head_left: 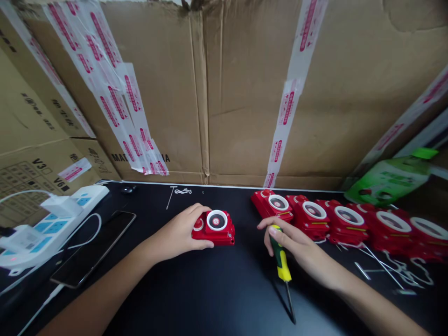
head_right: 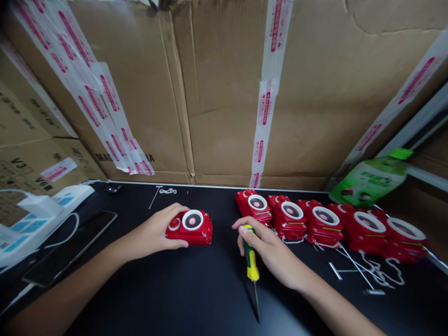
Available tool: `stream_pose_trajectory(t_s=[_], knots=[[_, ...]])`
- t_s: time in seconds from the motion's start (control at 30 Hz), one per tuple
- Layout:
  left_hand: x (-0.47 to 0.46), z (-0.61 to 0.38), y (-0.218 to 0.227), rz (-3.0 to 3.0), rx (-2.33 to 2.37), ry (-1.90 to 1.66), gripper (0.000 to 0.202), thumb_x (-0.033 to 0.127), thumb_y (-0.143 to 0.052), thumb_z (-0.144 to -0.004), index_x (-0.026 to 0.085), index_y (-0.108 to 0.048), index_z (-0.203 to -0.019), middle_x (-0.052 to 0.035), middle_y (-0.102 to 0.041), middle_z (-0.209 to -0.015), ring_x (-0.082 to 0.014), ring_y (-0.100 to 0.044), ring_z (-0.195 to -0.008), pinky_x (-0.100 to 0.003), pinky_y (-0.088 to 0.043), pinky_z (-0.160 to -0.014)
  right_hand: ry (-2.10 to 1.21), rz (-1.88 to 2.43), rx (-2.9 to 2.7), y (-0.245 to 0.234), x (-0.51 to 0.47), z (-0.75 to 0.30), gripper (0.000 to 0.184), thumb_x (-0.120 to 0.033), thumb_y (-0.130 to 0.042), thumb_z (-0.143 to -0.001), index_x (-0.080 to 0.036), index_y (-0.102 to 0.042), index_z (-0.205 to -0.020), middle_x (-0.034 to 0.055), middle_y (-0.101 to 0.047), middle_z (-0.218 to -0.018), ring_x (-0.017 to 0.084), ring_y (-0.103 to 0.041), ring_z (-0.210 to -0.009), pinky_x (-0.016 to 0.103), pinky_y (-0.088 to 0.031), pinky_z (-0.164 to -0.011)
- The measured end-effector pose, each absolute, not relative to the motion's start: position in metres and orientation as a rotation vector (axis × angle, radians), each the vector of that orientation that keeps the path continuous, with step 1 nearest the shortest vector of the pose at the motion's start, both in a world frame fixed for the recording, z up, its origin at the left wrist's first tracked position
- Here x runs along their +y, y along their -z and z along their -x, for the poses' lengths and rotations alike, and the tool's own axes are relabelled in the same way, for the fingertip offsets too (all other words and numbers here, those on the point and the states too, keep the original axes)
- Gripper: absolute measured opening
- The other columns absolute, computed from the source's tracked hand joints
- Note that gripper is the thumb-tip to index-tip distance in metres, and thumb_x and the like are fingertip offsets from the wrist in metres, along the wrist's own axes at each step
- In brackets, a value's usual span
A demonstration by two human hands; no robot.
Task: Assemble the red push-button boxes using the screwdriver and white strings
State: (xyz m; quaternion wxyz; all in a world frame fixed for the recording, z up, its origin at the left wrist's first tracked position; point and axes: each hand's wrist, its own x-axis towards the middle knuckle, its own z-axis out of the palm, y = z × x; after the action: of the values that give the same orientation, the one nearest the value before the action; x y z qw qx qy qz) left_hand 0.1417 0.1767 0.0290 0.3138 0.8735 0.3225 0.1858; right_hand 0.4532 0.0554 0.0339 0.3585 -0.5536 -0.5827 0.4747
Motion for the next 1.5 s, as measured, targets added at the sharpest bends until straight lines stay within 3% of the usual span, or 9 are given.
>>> stream_pose_trajectory(t_s=[0.23,0.27,0.33,0.4,0.5,0.67,0.87,1.03,1.5], knots=[[0.171,-0.148,-0.021,-2.233,0.783,-0.613,0.065,0.045,-0.089,-0.082,0.033,-0.059,-0.138,-0.008,-0.064,-0.139,-0.0297,-0.066,-0.123,-0.045,-0.055,-0.107,-0.911,1.511,-1.497,-0.073,0.067,-0.457,0.043,-0.066,-0.056,-0.101,-0.026,-0.059,-0.117,0.0035,-0.063,-0.089,0.018,-0.054,-0.07,0.027,-0.037,-0.049],[0.171,-0.149,-0.02,-2.236,0.775,-0.625,0.063,0.044,-0.088,-0.084,0.033,-0.059,-0.139,-0.0078,-0.064,-0.139,-0.0293,-0.066,-0.124,-0.044,-0.055,-0.107,-0.84,1.516,-1.539,-0.085,0.071,-0.457,0.042,-0.063,-0.062,-0.099,-0.026,-0.058,-0.119,0.0044,-0.064,-0.093,0.018,-0.057,-0.071,0.028,-0.04,-0.05],[0.169,-0.15,-0.021,-2.25,0.749,-0.611,0.061,0.044,-0.086,-0.087,0.033,-0.059,-0.14,-0.0073,-0.064,-0.139,-0.0283,-0.066,-0.124,-0.043,-0.055,-0.107,-0.629,1.436,-1.694,-0.109,0.079,-0.453,0.04,-0.053,-0.075,-0.093,-0.026,-0.059,-0.118,0.007,-0.066,-0.103,0.02,-0.062,-0.082,0.032,-0.052,-0.067],[0.168,-0.15,-0.023,-2.26,0.709,-0.573,0.059,0.044,-0.086,-0.087,0.034,-0.06,-0.14,-0.0066,-0.065,-0.137,-0.0277,-0.067,-0.122,-0.042,-0.056,-0.107,-0.48,1.372,-1.791,-0.128,0.088,-0.447,0.03,-0.045,-0.076,-0.094,-0.025,-0.061,-0.111,0.0061,-0.066,-0.103,0.022,-0.063,-0.091,0.036,-0.053,-0.083],[0.167,-0.149,-0.024,-2.266,0.648,-0.551,0.063,0.047,-0.088,-0.085,0.033,-0.06,-0.14,-0.0065,-0.065,-0.135,-0.0284,-0.067,-0.121,-0.044,-0.055,-0.107,-0.43,1.293,-1.728,-0.141,0.099,-0.434,0.029,-0.044,-0.075,-0.094,-0.025,-0.06,-0.111,0.0048,-0.065,-0.102,0.022,-0.063,-0.089,0.036,-0.053,-0.081],[0.165,-0.147,-0.021,-2.298,0.6,-0.544,0.068,0.042,-0.085,-0.09,0.036,-0.052,-0.15,-0.0056,-0.06,-0.14,-0.0257,-0.063,-0.127,-0.041,-0.052,-0.111,-0.488,1.341,-1.754,-0.13,0.108,-0.419,0.03,-0.045,-0.071,-0.097,-0.025,-0.058,-0.116,0.0028,-0.065,-0.099,0.022,-0.062,-0.086,0.038,-0.052,-0.077],[0.165,-0.144,-0.02,-2.345,0.55,-0.543,0.048,0.041,-0.081,-0.093,0.031,-0.062,-0.137,-0.0073,-0.059,-0.139,-0.0246,-0.062,-0.125,-0.038,-0.054,-0.107,-0.458,1.334,-1.819,-0.127,0.106,-0.422,0.022,-0.042,-0.063,-0.104,-0.026,-0.054,-0.115,0.0008,-0.064,-0.097,0.019,-0.059,-0.083,0.033,-0.049,-0.072],[0.165,-0.144,-0.022,-2.405,0.557,-0.536,0.044,0.04,-0.081,-0.094,0.03,-0.064,-0.134,-0.0064,-0.059,-0.136,-0.0225,-0.063,-0.121,-0.036,-0.053,-0.105,-0.365,1.357,-1.939,-0.123,0.105,-0.416,0.013,-0.034,-0.061,-0.106,-0.025,-0.053,-0.112,-0.0013,-0.063,-0.097,0.014,-0.054,-0.072,0.031,-0.046,-0.07],[0.165,-0.144,-0.023,-2.439,0.548,-0.513,0.045,0.04,-0.08,-0.095,0.031,-0.063,-0.136,-0.006,-0.06,-0.137,-0.0233,-0.064,-0.121,-0.034,-0.054,-0.103,-0.34,1.297,-1.982,-0.111,0.107,-0.408,0.013,-0.024,-0.062,-0.105,-0.023,-0.052,-0.114,0.0016,-0.067,-0.106,0.016,-0.062,-0.086,0.03,-0.046,-0.079]])
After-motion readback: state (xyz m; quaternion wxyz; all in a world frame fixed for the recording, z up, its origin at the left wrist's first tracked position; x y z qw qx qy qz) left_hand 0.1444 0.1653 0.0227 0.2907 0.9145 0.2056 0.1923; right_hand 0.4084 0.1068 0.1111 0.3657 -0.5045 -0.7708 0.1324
